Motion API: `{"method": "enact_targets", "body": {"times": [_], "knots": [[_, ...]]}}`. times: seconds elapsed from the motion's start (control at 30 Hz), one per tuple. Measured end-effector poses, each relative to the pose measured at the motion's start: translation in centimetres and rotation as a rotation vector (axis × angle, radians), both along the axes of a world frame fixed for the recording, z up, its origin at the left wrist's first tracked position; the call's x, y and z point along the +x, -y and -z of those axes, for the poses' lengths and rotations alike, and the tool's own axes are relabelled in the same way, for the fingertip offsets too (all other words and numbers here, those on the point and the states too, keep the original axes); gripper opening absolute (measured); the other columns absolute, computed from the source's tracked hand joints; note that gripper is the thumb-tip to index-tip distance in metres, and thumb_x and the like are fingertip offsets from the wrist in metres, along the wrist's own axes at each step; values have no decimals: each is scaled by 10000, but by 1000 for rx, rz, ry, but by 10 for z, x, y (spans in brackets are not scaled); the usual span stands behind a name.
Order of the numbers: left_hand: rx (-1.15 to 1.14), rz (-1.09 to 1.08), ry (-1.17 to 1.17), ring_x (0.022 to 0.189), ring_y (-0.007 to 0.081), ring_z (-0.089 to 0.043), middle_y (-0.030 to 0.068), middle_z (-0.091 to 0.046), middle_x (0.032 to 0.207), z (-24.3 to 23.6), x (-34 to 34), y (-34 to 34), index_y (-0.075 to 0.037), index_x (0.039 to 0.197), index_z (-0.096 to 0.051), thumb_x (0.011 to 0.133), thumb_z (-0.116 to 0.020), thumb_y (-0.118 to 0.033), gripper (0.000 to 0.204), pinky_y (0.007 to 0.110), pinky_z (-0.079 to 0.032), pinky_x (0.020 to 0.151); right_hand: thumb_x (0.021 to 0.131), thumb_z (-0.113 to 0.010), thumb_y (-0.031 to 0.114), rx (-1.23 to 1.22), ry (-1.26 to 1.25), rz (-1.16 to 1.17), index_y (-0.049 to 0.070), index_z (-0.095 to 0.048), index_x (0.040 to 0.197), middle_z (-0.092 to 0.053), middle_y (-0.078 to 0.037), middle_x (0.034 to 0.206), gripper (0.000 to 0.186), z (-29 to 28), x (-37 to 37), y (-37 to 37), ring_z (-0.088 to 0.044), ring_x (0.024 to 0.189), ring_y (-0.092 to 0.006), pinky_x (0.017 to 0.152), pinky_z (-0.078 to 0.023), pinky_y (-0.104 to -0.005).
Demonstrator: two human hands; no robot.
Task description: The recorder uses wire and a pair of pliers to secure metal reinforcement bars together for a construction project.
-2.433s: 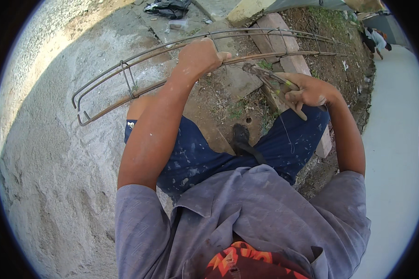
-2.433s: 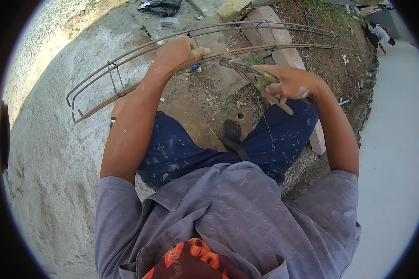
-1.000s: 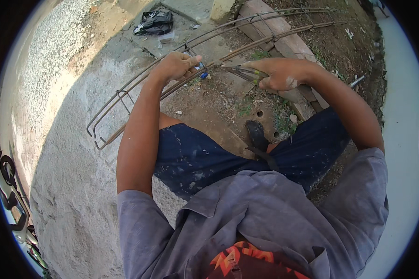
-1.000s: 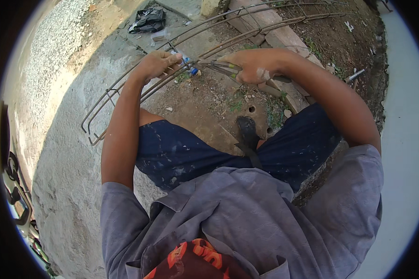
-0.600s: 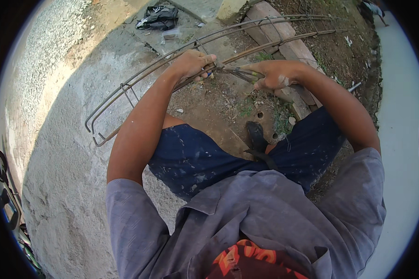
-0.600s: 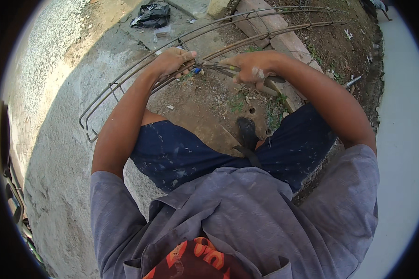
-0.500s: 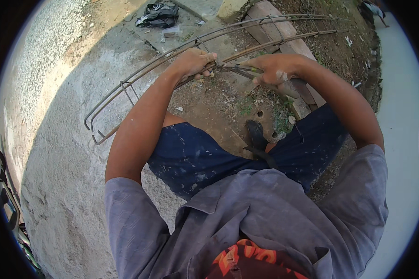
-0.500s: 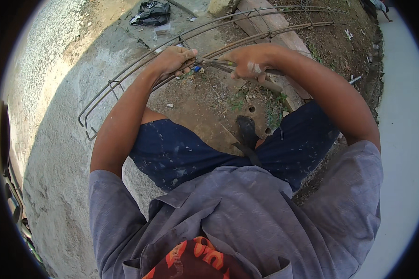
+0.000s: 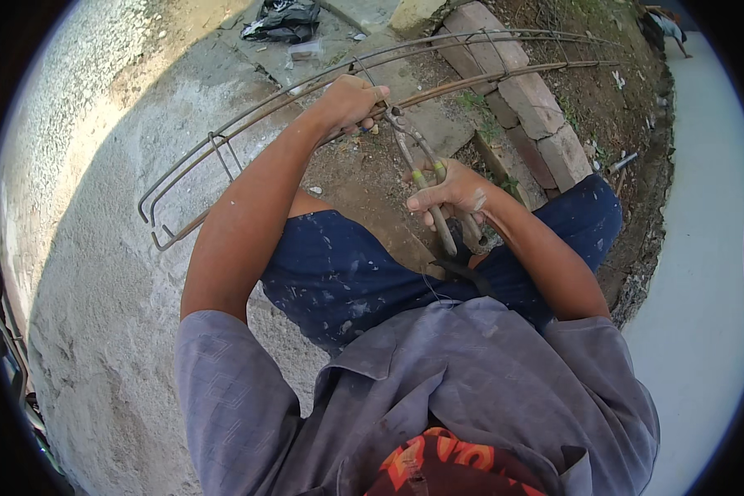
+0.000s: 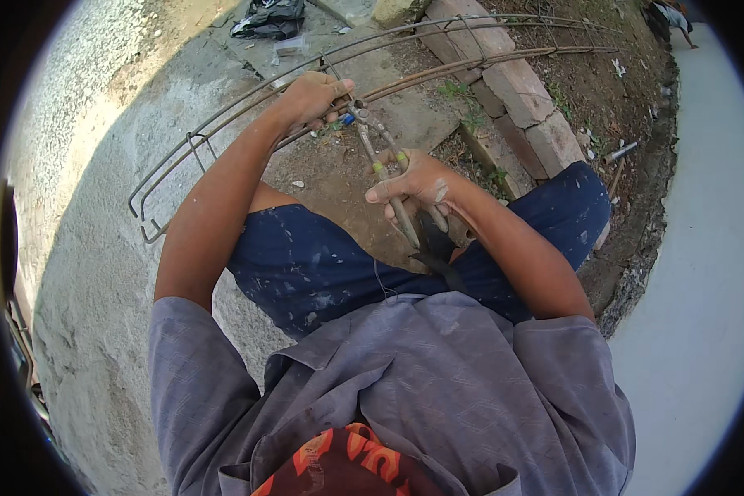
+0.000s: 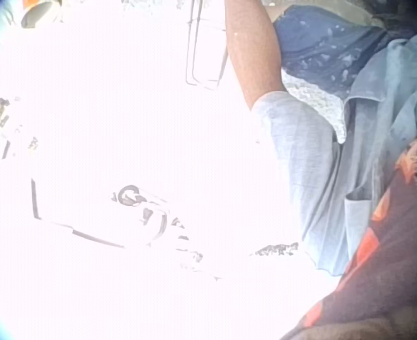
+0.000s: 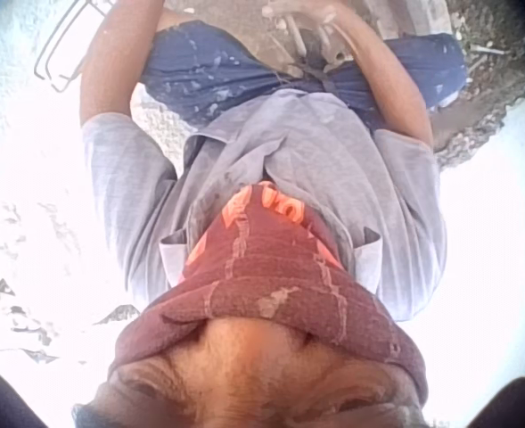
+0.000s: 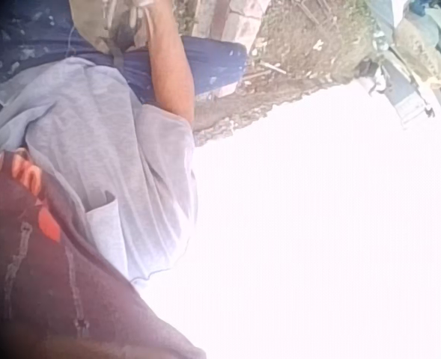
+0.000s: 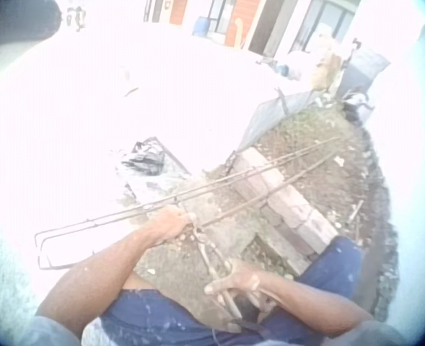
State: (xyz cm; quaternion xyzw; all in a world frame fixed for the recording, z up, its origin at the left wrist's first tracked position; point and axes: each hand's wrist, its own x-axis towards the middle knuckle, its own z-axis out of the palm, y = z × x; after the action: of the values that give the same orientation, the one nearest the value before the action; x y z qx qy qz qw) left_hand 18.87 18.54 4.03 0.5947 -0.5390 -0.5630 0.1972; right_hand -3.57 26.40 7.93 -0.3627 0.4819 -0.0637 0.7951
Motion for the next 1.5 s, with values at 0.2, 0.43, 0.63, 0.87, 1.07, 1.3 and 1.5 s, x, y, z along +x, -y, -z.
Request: {"method": "enact_targets", "body": {"times": [0.2, 0.43, 0.63, 0.87, 1.07, 1.3, 1.5], "knots": [[-4, -26, -25, 495, 81, -489, -5, -542, 575, 3, 4, -1, -65, 720, -589, 948, -537, -406, 413, 255, -406, 436, 833, -632, 216, -1449, -942, -535, 26, -385, 1378, -600, -169, 792, 628, -11, -20, -12, -629, 707, -317, 681, -517, -424], [-21, -39, -30, 463, 135, -507, 67, -607, 588, 2, 2, 0, -19, 748, -603, 949, -531, -372, 413, 306, -414, 426, 921, -477, 231, -719, -455, -259, -41, -422, 1329, -617, -175, 865, 494, -2, -28, -11, -629, 694, -267, 657, -521, -400], [-28, -19, 12, 463, 112, -482, 30, -571, 577, 1, 1, -2, -43, 734, -583, 958, -513, -395, 423, 282, -401, 428, 981, -439, 288, -99, -100, -7, -27, -525, 1141, -614, -109, 746, 364, -27, -27, -1, -609, 582, -171, 500, -503, -309], [-37, -9, 43, 461, 89, -442, -5, -515, 560, -2, -2, -4, -70, 707, -549, 976, -483, -423, 449, 256, -390, 430, 872, -657, 321, -379, -367, -396, 21, -529, 1193, -625, -63, 753, 457, -19, -38, 12, -616, 530, -155, 504, -515, -297], [-17, 7, -37, 487, 131, -486, 68, -591, 618, 4, 5, -2, -9, 794, -607, 952, -509, -379, 414, 308, -398, 438, 776, -699, 238, -1370, -925, -676, 59, -422, 1365, -612, -168, 941, 675, -28, -36, 15, -657, 770, -255, 645, -537, -369], [-10, 13, -30, 484, 124, -470, 60, -581, 618, 7, 3, 3, -12, 753, -602, 953, -513, -377, 425, 295, -390, 433, 767, -667, 186, -1435, -1196, -797, 122, -302, 1462, -542, -154, 993, 787, -24, -24, 3, -622, 844, -333, 706, -528, -435], [-26, -6, -53, 466, 112, -446, 43, -560, 598, 7, 2, -3, -17, 712, -589, 952, -516, -395, 454, 288, -378, 428, 777, -655, 172, -1327, -1123, -891, 186, -288, 1473, -548, -159, 1000, 787, -40, -31, 21, -628, 880, -323, 711, -537, -433]]}}
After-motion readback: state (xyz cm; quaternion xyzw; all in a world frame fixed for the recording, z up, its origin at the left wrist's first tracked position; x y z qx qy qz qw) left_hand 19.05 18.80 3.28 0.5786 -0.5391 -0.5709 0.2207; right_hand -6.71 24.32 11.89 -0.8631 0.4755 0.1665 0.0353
